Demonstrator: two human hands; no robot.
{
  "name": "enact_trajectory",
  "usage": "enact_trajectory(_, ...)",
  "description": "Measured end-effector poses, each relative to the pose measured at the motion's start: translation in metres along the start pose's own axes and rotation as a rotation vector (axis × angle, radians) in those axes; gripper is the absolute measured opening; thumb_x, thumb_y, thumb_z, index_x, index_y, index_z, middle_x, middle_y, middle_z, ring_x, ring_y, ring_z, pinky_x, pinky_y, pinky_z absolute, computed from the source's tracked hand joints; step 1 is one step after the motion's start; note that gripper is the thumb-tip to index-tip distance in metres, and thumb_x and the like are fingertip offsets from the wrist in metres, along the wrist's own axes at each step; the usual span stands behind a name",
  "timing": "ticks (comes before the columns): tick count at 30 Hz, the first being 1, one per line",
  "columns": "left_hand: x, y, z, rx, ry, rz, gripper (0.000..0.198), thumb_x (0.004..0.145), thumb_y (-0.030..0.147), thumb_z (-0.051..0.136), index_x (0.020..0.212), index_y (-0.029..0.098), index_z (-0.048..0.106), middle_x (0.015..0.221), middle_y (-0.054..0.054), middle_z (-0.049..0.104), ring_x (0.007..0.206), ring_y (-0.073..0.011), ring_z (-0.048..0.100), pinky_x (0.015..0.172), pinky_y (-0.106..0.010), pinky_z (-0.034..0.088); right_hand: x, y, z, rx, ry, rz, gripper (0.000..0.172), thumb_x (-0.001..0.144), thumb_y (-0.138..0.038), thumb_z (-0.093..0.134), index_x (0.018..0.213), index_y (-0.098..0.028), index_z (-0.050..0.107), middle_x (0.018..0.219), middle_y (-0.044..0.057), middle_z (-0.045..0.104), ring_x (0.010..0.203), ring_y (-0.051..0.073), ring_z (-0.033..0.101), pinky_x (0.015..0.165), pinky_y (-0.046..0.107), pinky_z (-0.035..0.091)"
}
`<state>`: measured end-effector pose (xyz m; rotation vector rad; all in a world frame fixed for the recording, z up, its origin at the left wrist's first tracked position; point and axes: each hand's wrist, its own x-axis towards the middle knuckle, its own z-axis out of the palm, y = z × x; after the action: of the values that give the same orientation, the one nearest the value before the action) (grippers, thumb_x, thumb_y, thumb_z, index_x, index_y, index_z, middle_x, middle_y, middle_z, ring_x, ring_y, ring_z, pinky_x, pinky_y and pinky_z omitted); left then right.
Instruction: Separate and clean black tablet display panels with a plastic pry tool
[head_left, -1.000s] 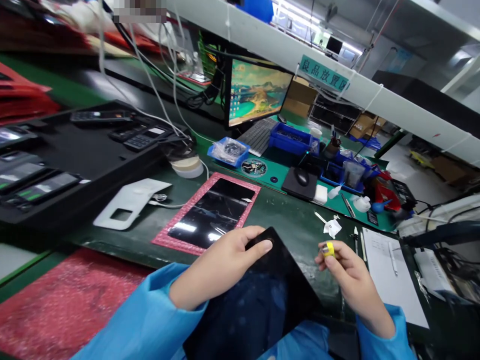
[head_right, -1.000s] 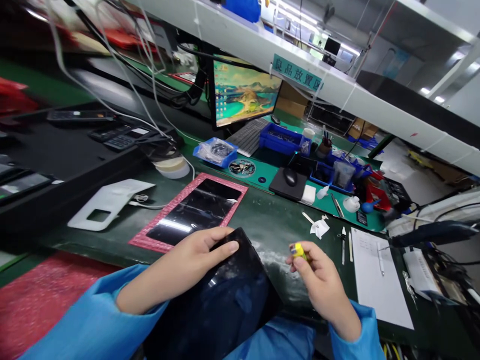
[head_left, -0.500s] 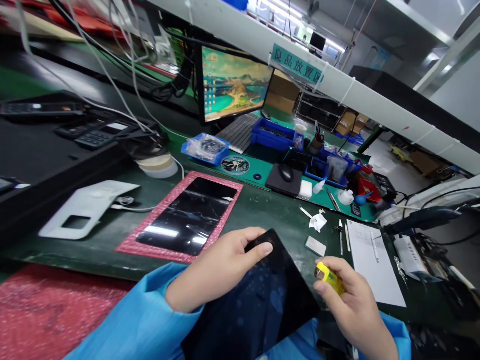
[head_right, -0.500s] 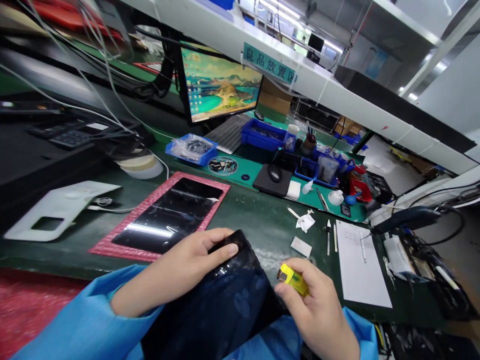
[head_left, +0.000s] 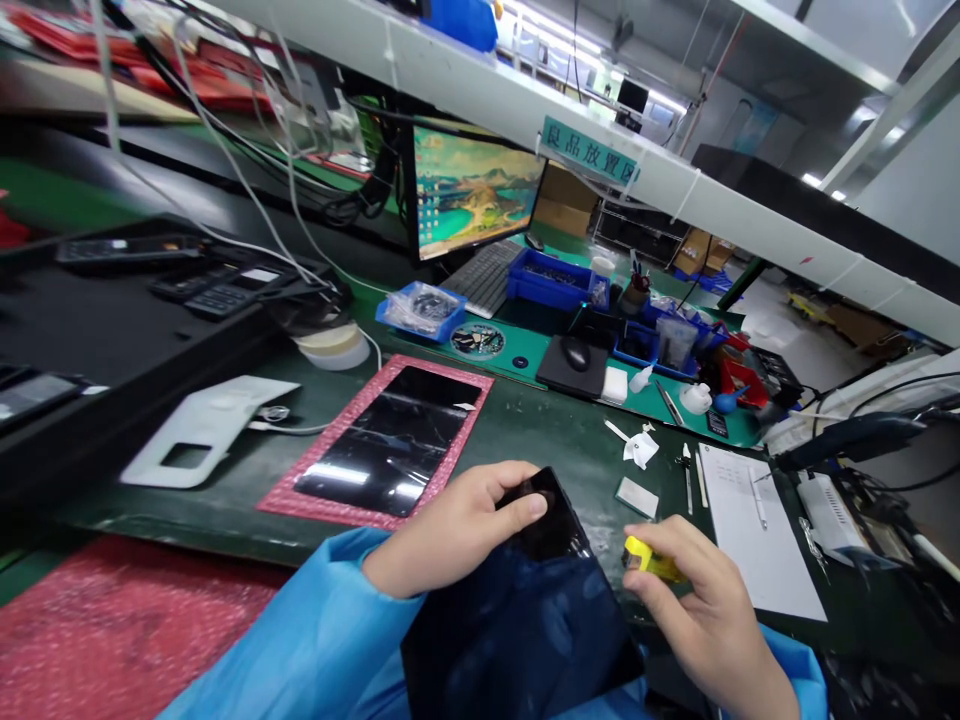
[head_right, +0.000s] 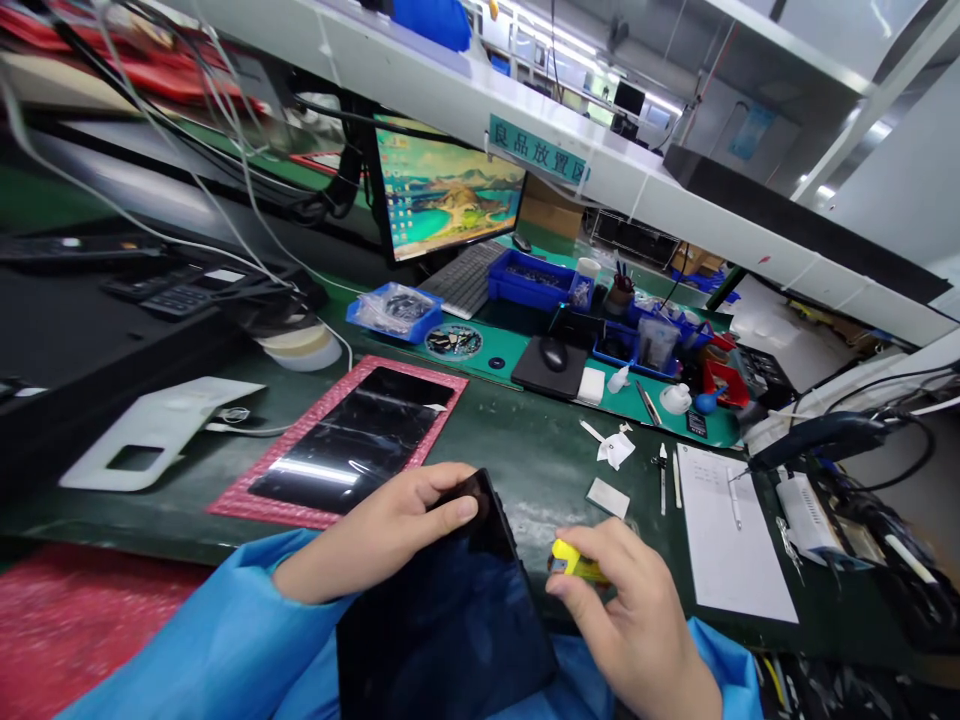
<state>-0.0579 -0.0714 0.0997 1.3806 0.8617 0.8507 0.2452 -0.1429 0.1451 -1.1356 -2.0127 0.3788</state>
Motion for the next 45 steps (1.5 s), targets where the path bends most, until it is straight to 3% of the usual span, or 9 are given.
enact_trajectory(7, 0.004, -0.008, -0.002, -0.038, -0.022, 0.024, 0.071, 0.093, 0.093, 0.088, 0.100, 0.022, 0.088, 0.101, -0.007, 0.088, 0.098, -0.0317, 0.078, 0.098, -0.044, 0.065, 0.000, 0.003, 0.005, 0.007, 0.035, 0.022, 0.009, 0.109, -0.044, 0.085, 0.118, -0.042, 0.087, 0.084, -0.002, 0.089, 0.063, 0.027, 0.085, 0.054, 0.035, 0.070)
enact_trajectory(14, 0.004, -0.010, -0.002, -0.034, -0.022, 0.046, 0.066, 0.094, 0.088, 0.089, 0.095, 0.023, 0.084, 0.101, -0.007, 0.087, 0.098, -0.0307, 0.075, 0.101, -0.044, 0.063, -0.005, 0.007, 0.008, 0.045, 0.063, 0.114, 0.006, 0.103, -0.041, 0.090, 0.108, -0.042, 0.088, 0.087, -0.002, 0.094, 0.065, 0.028, 0.090, 0.057, 0.030, 0.073)
enact_trajectory(20, 0.004, -0.010, -0.003, -0.043, -0.026, 0.056, 0.061, 0.096, 0.083, 0.090, 0.090, 0.023, 0.081, 0.093, -0.004, 0.082, 0.092, -0.0282, 0.072, 0.097, -0.043, 0.062, -0.011, 0.011, 0.009, 0.108, 0.061, 0.191, 0.013, 0.103, -0.050, 0.091, 0.106, -0.037, 0.090, 0.082, 0.000, 0.091, 0.063, 0.027, 0.089, 0.056, 0.027, 0.072)
enact_trajectory(25, 0.004, -0.011, -0.003, -0.044, -0.027, 0.061, 0.062, 0.095, 0.084, 0.090, 0.090, 0.023, 0.080, 0.092, -0.002, 0.080, 0.089, -0.0261, 0.069, 0.097, -0.041, 0.061, -0.007, 0.005, 0.005, 0.098, 0.059, 0.183, 0.010, 0.105, -0.046, 0.091, 0.112, -0.040, 0.094, 0.085, -0.003, 0.093, 0.065, 0.022, 0.089, 0.064, 0.020, 0.071)
enact_trajectory(28, 0.006, -0.012, -0.002, -0.037, -0.028, 0.071, 0.064, 0.095, 0.086, 0.089, 0.090, 0.023, 0.080, 0.092, -0.003, 0.080, 0.088, -0.0258, 0.069, 0.095, -0.041, 0.061, -0.005, 0.003, 0.003, 0.083, 0.052, 0.122, 0.015, 0.110, -0.049, 0.086, 0.121, -0.045, 0.096, 0.097, -0.002, 0.099, 0.075, 0.023, 0.094, 0.071, 0.021, 0.074)
enact_trajectory(32, 0.006, -0.010, -0.003, -0.011, -0.014, 0.083, 0.062, 0.096, 0.085, 0.087, 0.090, 0.023, 0.081, 0.090, -0.002, 0.078, 0.087, -0.0265, 0.069, 0.095, -0.041, 0.061, -0.007, 0.004, 0.001, 0.071, 0.002, 0.099, 0.028, 0.119, -0.052, 0.073, 0.136, -0.050, 0.095, 0.094, 0.000, 0.096, 0.074, 0.026, 0.092, 0.065, 0.026, 0.073)
enact_trajectory(38, -0.004, -0.006, -0.001, 0.085, 0.083, 0.081, 0.048, 0.103, 0.073, 0.083, 0.096, 0.025, 0.085, 0.091, -0.002, 0.082, 0.090, -0.0288, 0.072, 0.090, -0.039, 0.060, -0.005, 0.001, 0.000, 0.095, 0.025, 0.104, 0.028, 0.118, -0.048, 0.074, 0.136, -0.045, 0.095, 0.081, -0.002, 0.082, 0.063, 0.022, 0.081, 0.061, 0.027, 0.070)
enact_trajectory(45, -0.016, 0.001, 0.008, 0.273, 0.265, 0.100, 0.039, 0.107, 0.064, 0.074, 0.093, 0.029, 0.083, 0.084, 0.000, 0.082, 0.081, -0.0283, 0.072, 0.078, -0.038, 0.056, -0.001, -0.001, 0.005, 0.072, 0.140, 0.040, 0.023, 0.109, -0.040, 0.090, 0.131, -0.043, 0.094, 0.093, -0.002, 0.091, 0.074, 0.021, 0.087, 0.069, 0.025, 0.073)
